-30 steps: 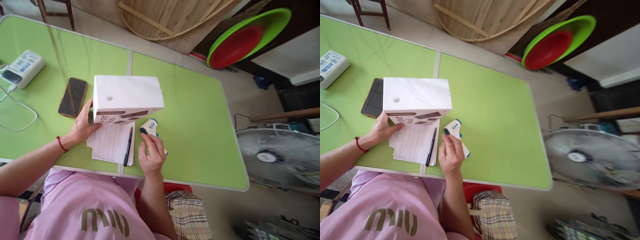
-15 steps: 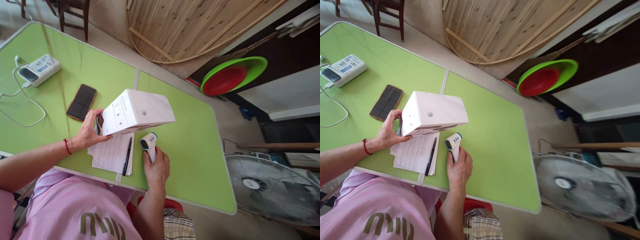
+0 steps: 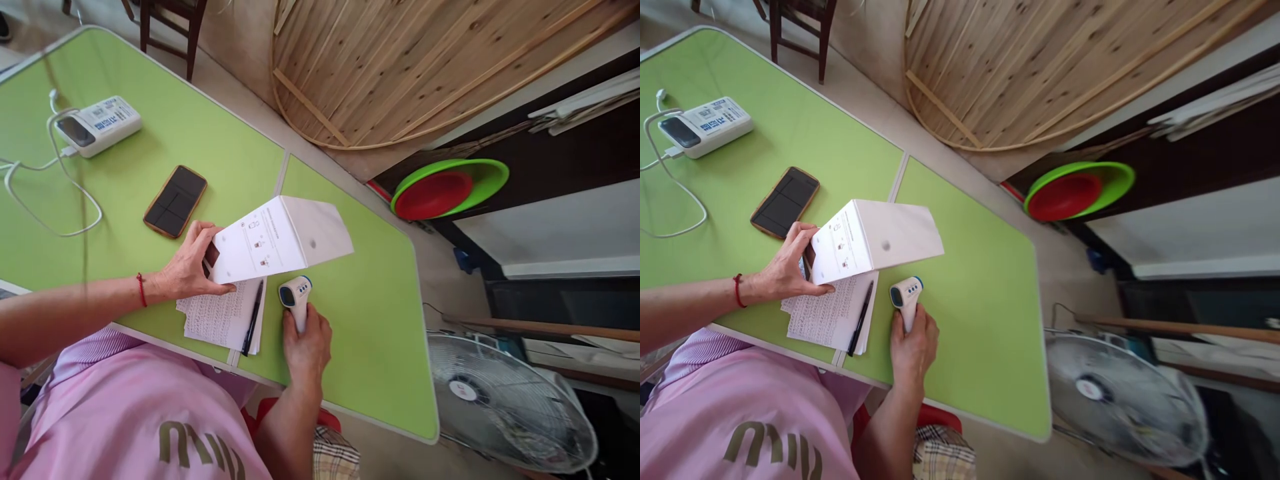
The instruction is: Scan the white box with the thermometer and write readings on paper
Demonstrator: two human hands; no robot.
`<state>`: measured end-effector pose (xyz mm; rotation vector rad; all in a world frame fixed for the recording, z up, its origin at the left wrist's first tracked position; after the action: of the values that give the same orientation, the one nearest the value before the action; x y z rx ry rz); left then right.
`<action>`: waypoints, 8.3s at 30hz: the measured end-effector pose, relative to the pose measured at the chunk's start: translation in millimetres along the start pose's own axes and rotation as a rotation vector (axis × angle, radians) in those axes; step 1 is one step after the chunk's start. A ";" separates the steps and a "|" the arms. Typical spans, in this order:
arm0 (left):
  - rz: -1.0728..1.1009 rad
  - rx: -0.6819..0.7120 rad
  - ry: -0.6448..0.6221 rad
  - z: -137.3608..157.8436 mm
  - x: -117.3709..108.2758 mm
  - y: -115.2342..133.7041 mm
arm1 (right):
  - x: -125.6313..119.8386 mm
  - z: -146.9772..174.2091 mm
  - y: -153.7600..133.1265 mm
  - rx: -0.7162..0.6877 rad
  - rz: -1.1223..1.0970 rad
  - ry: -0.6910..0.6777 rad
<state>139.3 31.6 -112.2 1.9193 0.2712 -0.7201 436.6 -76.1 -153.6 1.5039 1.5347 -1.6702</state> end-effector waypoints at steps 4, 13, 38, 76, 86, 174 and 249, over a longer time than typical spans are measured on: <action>0.055 -0.055 -0.056 -0.4 1.4 4.3 | -1.0 0.2 0.9 -0.011 0.013 0.003; 0.074 -0.119 -0.087 -2.3 0.9 5.3 | 2.3 0.5 5.7 -0.021 0.011 0.052; -0.655 -0.090 -0.270 -55.7 -8.7 92.5 | 19.6 1.7 -4.6 -0.114 -0.040 0.204; -0.716 -0.110 -0.213 -42.1 -5.5 83.5 | 16.5 3.3 -9.1 -0.065 -0.029 0.217; -0.699 -0.132 -0.226 -40.1 -4.6 82.0 | 15.5 4.2 -8.7 -0.077 -0.040 0.221; 0.983 -0.355 -0.019 -29.5 16.9 -13.2 | 3.0 58.8 -151.9 0.332 -1.588 -0.385; 0.695 0.143 -0.014 -46.7 1.7 -35.2 | 2.2 -10.1 8.5 -0.019 -0.128 0.223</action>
<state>140.4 88.5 -125.6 1.9612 -0.4544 -0.2865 447.4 -69.0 -157.3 1.6600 1.7911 -1.5950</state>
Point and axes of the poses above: each hand's wrist, its own z-axis away from the middle knuckle, its own x-axis out of the palm, y = z × x, the point moved 5 cm from there along -z, towards the middle knuckle, and after that the axes turned 8 degrees about -z, right-handed, at the moved point
